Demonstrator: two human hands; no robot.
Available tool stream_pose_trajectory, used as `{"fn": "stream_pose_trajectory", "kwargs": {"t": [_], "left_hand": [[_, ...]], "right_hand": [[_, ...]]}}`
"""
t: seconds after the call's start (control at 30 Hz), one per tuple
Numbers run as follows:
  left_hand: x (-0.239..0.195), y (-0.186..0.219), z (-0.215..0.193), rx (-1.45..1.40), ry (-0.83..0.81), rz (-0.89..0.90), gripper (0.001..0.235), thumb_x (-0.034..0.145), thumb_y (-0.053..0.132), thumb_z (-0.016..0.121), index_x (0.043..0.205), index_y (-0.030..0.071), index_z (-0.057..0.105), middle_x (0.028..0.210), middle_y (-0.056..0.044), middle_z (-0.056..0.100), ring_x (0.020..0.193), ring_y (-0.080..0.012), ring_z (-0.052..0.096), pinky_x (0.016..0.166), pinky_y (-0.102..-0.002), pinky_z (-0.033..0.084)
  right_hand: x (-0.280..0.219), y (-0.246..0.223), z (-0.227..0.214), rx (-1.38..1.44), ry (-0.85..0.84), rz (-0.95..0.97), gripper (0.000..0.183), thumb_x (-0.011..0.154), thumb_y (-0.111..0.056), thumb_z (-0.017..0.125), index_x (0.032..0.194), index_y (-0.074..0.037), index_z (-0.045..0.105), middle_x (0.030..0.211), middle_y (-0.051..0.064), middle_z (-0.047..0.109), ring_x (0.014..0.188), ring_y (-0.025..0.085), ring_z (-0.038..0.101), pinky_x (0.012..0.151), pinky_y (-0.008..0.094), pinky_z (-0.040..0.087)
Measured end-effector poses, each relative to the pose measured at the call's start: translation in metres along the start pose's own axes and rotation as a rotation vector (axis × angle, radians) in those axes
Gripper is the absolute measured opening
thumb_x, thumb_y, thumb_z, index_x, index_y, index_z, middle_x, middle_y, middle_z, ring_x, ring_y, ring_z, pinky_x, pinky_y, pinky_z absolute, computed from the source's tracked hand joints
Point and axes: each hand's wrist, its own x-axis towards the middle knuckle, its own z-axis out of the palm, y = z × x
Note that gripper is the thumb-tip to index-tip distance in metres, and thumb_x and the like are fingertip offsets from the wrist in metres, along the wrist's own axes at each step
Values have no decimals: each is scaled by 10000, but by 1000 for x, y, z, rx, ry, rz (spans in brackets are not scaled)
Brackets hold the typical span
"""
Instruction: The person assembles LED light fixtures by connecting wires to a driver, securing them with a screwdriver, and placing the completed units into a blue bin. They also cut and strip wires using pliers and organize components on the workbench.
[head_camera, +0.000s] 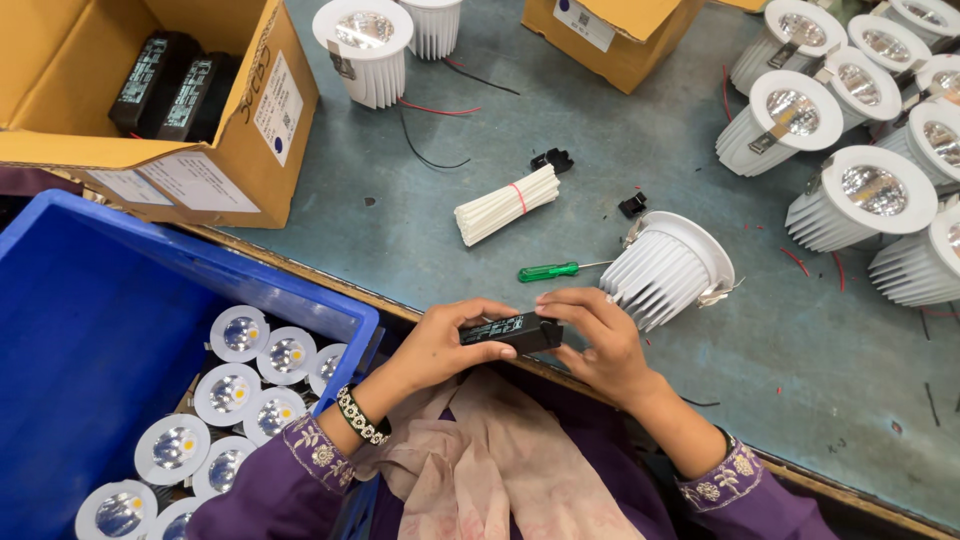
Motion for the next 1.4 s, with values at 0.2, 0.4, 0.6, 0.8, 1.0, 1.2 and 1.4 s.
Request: {"fn": "stream_pose_trajectory", "kwargs": {"t": [0.2,0.4,0.6,0.8,1.0,1.2,1.4], "left_hand": [[3,-14,-1,-134,-74,-51,449,854,115,802,1265,-14,672,1133,-84,761,1048,-121,700,938,-280,557],[3,-23,-3,-167,-95,-58,435,874,116,788,1271,-18,671,1149,-79,756,1052,-118,701,934,-284,562],[5,-18,-4,-86,-48,-78,461,862,166,797,1276,2,676,1118,-92,766,1027,-130,706,911,-279,557],[-6,6,10,545,63,214,458,802,271,850,1190,89,690,1079,-73,725,994,-259,715,837,-346,556],[-9,33,42,878,27,290,523,733,377,835,1160,126,667,1000,-74,669,932,-330,663,782,-442,533],[37,55,67,692,183,297,781,754,541,815,1356,118,555,1142,-84,694,942,-295,711,792,-418,564],[125,59,114,958,74,124,1255,616,787,751,1618,221,248,1077,-218,713,901,-385,737,715,-472,589]], "right_hand": [[1,6,-4,75,-78,-57,459,647,-9,772,1094,-55,673,1112,69,727,1088,270,701,911,382,560],[2,4,-4,-37,-107,-21,369,665,-77,798,1021,-93,700,1049,-6,757,951,195,692,928,389,438],[9,-3,-3,-162,-52,-36,415,718,-309,872,1062,-139,716,1047,-25,742,1077,210,673,1024,413,389],[-38,-9,-20,-246,325,42,436,848,-326,814,1161,-75,645,1194,70,702,1140,266,640,1040,407,436],[-117,36,-29,394,657,707,312,1008,-138,680,1280,-9,597,1131,81,641,1013,155,614,889,284,496],[-134,69,-17,596,679,735,270,982,-44,688,1212,-22,547,1068,72,612,959,125,603,795,290,528],[-139,69,-22,499,665,739,225,1002,-9,658,1202,-16,556,1107,65,616,1012,128,622,873,290,558]]}}
